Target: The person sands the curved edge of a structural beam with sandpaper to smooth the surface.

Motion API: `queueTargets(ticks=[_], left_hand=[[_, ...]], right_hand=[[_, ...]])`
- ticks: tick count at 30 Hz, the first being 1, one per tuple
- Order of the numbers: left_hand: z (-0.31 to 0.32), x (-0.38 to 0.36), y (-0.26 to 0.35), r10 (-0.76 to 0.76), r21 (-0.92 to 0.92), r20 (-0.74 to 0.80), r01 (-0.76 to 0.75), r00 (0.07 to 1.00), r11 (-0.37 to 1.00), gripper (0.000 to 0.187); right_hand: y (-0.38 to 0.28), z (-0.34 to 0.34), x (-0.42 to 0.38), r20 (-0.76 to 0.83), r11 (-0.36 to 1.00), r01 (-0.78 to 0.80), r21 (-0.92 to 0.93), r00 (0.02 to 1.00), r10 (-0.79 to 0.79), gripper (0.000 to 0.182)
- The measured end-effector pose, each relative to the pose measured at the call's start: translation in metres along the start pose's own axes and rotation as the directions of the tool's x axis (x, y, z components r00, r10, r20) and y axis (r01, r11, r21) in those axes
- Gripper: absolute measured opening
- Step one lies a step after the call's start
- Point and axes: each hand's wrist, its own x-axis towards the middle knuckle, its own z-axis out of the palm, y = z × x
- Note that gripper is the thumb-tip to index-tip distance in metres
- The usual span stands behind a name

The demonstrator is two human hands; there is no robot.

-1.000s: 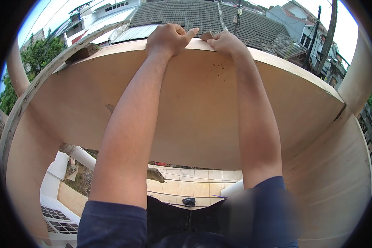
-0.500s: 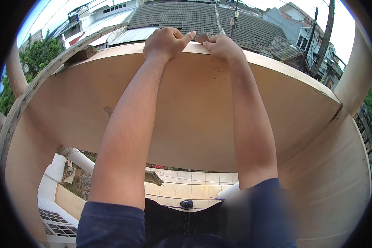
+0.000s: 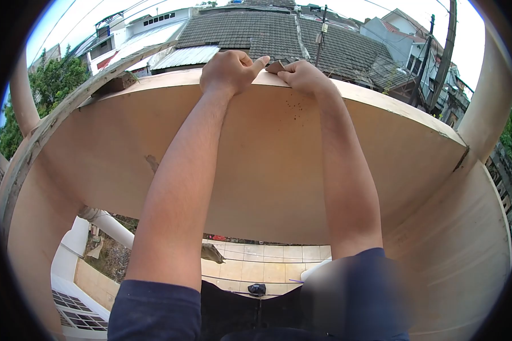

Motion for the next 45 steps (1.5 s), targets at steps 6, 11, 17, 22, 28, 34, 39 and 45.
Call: queueTargets(ticks=[6, 11, 17, 22, 28, 34, 39, 45], left_hand=[[-0.001, 0.001, 0.000, 0.009, -0.012, 0.026, -0.008, 1.000, 1.000, 0.059], [0.002, 0.002, -0.002, 0.011, -0.016, -0.004, -0.011, 1.000, 1.000, 0.059], [-0.002, -0.001, 0.000, -0.001, -0.023, 0.023, 0.002, 1.000, 1.000, 0.063], [0.000, 0.002, -0.001, 0.019, -0.015, 0.000, -0.019, 1.000, 1.000, 0.059], [0.001, 0.000, 0.000, -0.001, 0.004, 0.001, 0.001, 1.000, 1.000, 0.059], [-0.002, 0.003, 0.002, -0.011, 0.010, 0.043, 0.011, 0.999, 1.000, 0.056], [-0.007, -0.002, 0.002, -0.001, -0.020, 0.069, 0.002, 0.998, 1.000, 0.067], [-0.001, -0.001, 0.001, 0.019, -0.009, 0.039, -0.019, 0.999, 1.000, 0.061]], right_hand=[[0.002, -0.005, -0.005, 0.043, 0.994, 0.082, 0.077, 0.995, -0.086, 0.036], [0.004, 0.012, 0.013, -0.191, 0.995, -0.096, -0.028, 0.977, 0.089, 0.036], [0.008, -0.012, -0.006, 0.166, 0.966, 0.148, 0.212, 0.968, -0.185, 0.036], [-0.005, 0.002, -0.005, -0.014, 0.999, 0.015, 0.045, 1.000, -0.014, 0.038], [-0.001, -0.001, -0.007, 0.052, 0.990, 0.123, 0.067, 0.991, -0.126, 0.037], [-0.001, 0.006, 0.004, -0.019, 0.996, -0.071, -0.048, 0.997, 0.071, 0.037], [0.002, -0.005, 0.000, 0.078, 0.999, 0.051, 0.006, 0.996, -0.051, 0.037], [-0.006, -0.016, -0.015, 0.117, 0.996, 0.047, 0.081, 0.992, -0.056, 0.037]])
